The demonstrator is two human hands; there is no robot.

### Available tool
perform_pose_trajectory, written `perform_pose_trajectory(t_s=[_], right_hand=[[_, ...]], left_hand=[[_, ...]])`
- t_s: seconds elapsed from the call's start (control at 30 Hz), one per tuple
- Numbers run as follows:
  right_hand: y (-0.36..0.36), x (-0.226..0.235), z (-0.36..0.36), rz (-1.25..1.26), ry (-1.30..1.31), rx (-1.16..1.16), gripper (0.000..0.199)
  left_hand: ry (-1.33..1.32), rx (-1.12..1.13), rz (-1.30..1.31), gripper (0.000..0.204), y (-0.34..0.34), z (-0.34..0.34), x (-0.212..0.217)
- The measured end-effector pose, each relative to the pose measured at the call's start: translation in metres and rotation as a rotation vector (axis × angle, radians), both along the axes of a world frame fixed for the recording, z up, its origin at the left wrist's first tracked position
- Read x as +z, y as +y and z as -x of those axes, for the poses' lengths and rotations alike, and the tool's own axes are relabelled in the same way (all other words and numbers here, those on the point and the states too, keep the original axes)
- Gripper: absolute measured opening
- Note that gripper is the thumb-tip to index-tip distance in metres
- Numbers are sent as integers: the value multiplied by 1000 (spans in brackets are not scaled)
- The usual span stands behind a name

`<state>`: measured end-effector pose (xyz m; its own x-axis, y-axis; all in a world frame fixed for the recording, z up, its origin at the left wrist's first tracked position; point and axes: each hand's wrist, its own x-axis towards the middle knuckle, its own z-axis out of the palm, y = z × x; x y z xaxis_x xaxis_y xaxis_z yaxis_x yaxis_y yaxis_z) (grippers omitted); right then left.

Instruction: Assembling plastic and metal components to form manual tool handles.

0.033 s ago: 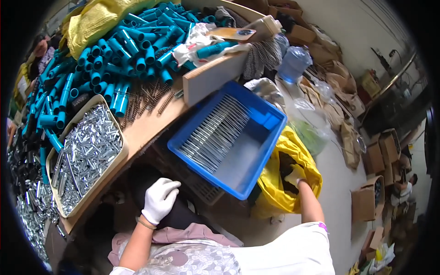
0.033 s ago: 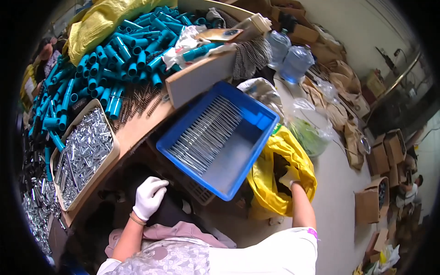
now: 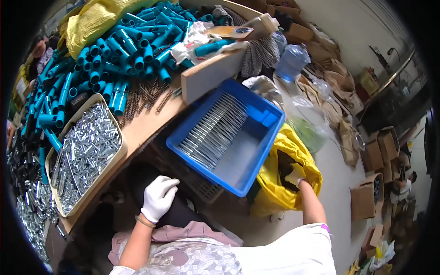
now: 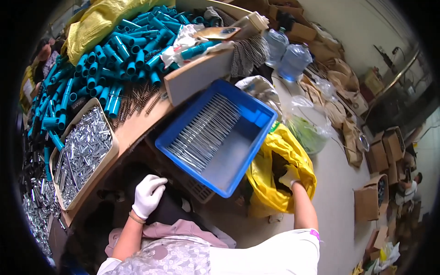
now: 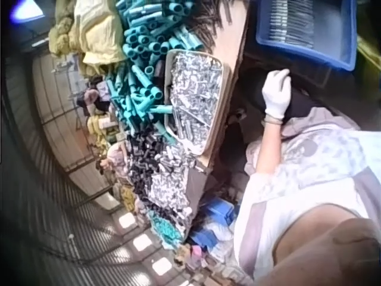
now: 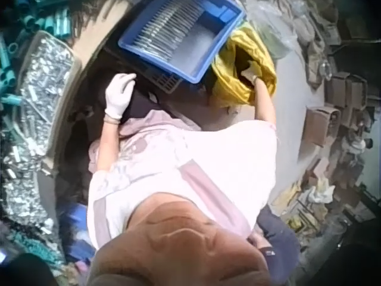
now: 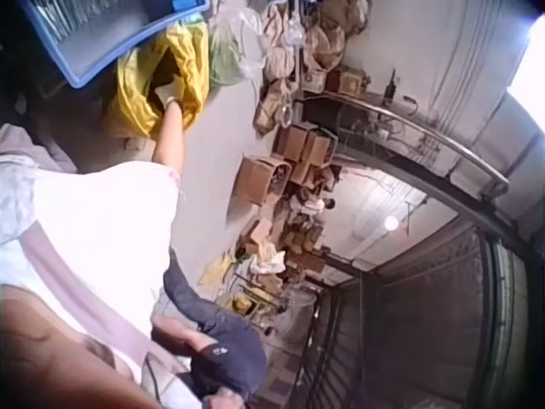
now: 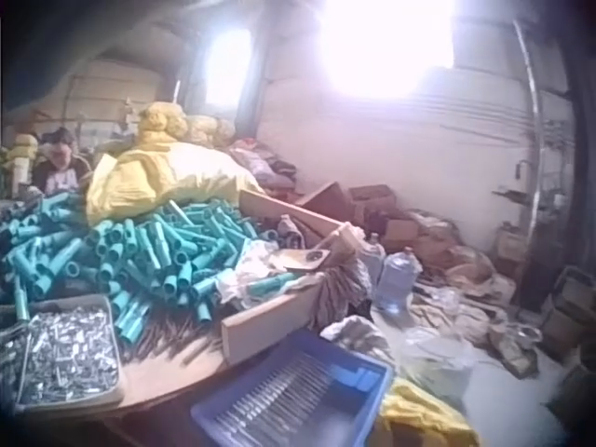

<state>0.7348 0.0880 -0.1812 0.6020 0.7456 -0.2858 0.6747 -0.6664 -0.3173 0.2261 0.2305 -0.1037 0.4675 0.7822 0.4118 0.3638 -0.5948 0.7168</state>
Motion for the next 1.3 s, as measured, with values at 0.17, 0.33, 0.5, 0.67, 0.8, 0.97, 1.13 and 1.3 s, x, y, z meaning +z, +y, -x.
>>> perform_pose_trajectory(t_s=[0.17, 0.33, 0.5, 0.67, 0.8, 0.97, 1.13, 1.3], right_hand=[[-22, 43, 21, 9, -47, 45, 67], [-14, 69, 43, 52, 126, 15, 59], [-15, 106, 78, 77, 83, 201, 49], [-27, 114, 150, 177, -134, 421, 50], [-22, 99, 147, 116, -169, 469, 50], [21, 144, 62, -261, 282, 114, 43], [40, 142, -18, -466, 742, -376, 23], [8, 61, -79, -475, 923, -783, 18]], left_hand=[[-38, -16, -43, 19, -6, 4, -2], [-38, -44, -51, 19, -15, 20, -1], [-66, -22, -77, 19, -21, 31, -2], [-82, -13, -78, 19, -24, 38, -4], [-83, -19, -83, 19, -23, 37, -5], [-88, -29, -73, 19, -22, 34, -3], [-76, 1, -75, 19, -22, 34, -4], [-46, 11, -70, 20, -23, 35, -4]])
